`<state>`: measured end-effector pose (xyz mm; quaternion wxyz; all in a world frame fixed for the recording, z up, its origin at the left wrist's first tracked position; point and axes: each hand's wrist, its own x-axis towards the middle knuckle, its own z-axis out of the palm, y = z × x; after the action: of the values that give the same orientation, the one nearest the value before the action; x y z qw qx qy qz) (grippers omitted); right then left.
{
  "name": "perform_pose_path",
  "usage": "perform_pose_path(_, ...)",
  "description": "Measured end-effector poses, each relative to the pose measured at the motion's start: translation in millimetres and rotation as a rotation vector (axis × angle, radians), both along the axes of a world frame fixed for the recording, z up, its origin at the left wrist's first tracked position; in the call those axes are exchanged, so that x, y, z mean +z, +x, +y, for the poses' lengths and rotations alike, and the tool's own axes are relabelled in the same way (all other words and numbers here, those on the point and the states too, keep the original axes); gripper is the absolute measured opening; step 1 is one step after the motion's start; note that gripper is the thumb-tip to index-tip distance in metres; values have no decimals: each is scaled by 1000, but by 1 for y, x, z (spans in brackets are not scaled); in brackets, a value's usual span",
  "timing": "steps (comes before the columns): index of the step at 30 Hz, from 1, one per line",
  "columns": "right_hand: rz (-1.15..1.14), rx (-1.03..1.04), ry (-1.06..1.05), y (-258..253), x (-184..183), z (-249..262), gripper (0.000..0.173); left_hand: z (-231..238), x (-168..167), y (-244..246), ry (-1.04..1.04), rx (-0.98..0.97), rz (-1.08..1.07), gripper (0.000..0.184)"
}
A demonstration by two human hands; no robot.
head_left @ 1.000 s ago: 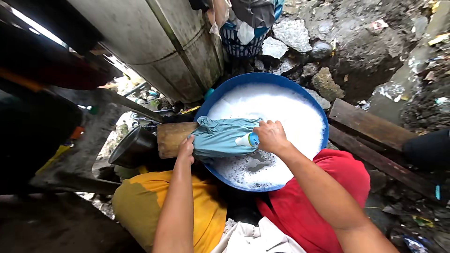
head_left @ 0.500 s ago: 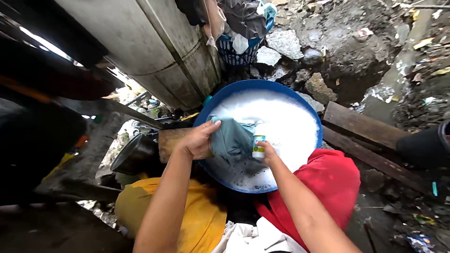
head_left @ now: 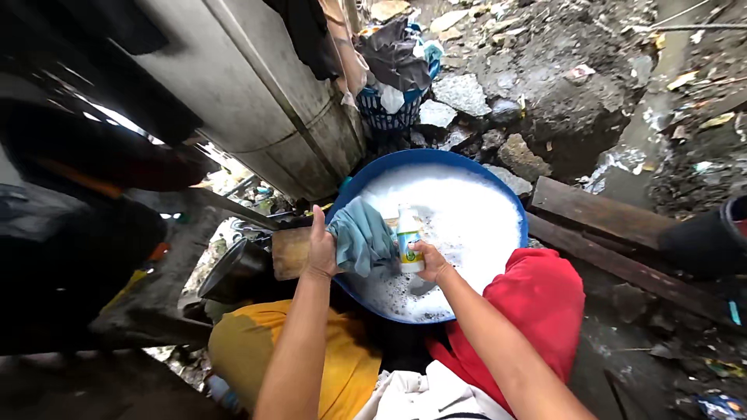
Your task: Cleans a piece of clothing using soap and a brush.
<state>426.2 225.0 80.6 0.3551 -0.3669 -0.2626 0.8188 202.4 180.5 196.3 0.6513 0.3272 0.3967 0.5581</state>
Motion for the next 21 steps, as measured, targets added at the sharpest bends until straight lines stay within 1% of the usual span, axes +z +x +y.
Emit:
perform_pose_path(1, 17, 10, 22, -3, 5, -2, 38, 2, 9, -3, 36, -27, -10, 83)
perform_pose_path(4, 70, -6, 83, -8, 15, 3, 44, 8, 30, -13, 85, -83, 43, 86)
perform_pose_path(7, 139, -37, 156, -5, 32, 7, 48, 5, 43, -27, 95, -113, -8, 89)
perform_pose_path(9, 207, 6, 196, -1, 46, 7, 49, 3, 50, -29, 123, -114, -56, 90)
perform_pose_path(12, 313, 92, 208, -2, 55, 3, 61, 4, 53, -27, 180, -138, -107, 91)
perform_pose_path(15, 258, 100, 222, -8, 57, -3, 60, 3, 54, -22, 185, -142, -134, 93)
perform_pose_path(18, 121, -61, 329, -1, 69, 3, 51, 0, 52, -34, 170, -124, -77, 91)
perform_pose_path(21, 83, -249, 480, 28, 89, 22, 49, -17, 52, -58, 125, -56, 62, 86)
